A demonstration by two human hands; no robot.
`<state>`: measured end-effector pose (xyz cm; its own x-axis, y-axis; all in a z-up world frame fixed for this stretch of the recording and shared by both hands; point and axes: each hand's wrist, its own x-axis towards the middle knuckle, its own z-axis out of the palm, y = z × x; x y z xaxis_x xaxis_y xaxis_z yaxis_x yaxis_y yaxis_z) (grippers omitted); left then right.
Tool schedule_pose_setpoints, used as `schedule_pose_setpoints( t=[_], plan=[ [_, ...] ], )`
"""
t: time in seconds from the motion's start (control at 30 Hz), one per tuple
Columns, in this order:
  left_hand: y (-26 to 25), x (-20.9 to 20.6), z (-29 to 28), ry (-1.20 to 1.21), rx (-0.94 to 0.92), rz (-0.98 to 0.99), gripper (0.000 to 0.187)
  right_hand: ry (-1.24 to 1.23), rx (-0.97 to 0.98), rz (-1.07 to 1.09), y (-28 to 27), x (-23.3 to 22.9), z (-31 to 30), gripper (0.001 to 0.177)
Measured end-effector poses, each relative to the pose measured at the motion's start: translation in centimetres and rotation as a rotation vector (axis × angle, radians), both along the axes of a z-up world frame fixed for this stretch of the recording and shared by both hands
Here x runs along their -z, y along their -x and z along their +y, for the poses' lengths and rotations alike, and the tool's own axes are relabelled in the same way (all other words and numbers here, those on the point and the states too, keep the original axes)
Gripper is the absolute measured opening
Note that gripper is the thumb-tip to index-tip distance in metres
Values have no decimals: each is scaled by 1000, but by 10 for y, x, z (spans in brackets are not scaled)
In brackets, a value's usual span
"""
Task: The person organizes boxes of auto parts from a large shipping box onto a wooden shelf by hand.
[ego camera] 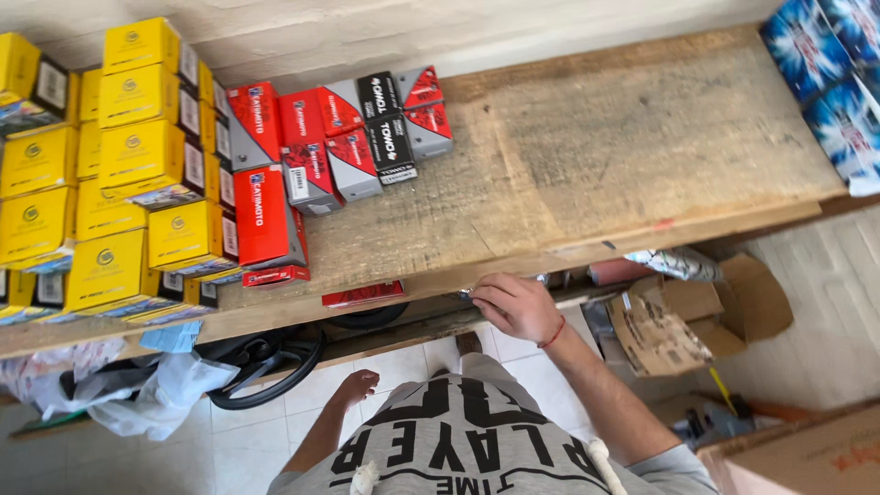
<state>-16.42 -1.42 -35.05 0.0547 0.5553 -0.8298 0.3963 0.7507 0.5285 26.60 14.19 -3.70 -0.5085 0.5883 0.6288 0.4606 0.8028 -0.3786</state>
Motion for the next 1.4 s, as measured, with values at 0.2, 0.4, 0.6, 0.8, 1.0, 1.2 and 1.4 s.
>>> schedule_pose_setpoints(
  t=[0.2, 0.4, 0.6, 0.8, 1.0, 1.2, 1.4],
  plan=[
    [18, -11, 0, 77, 236, 39, 57, 1210, 558, -347, -74, 276, -202, 41],
    [-67, -36, 41, 163, 599, 145, 39, 2038, 1594, 1104, -120, 374, -540, 41],
    [-196, -30, 74, -57, 812, 24, 37, 1629, 1766, 1468, -95, 392, -655, 31],
    [-381, -26, 77, -280, 1253, 23, 37, 1408, 1603, 1601, -83, 435, -669, 39],
    [-571, -53, -23, -278, 1245, -288, 40, 1135, 1728, 1672, -142, 449, -731, 31],
    [-702, -123, -120, -595, 1183, -620, 26, 951, 1892, 1256, -264, 316, -765, 26],
    [-778, -234, -160, -1080, 1238, -806, 25, 287, 1959, 811, -359, 146, -724, 18]
  ],
)
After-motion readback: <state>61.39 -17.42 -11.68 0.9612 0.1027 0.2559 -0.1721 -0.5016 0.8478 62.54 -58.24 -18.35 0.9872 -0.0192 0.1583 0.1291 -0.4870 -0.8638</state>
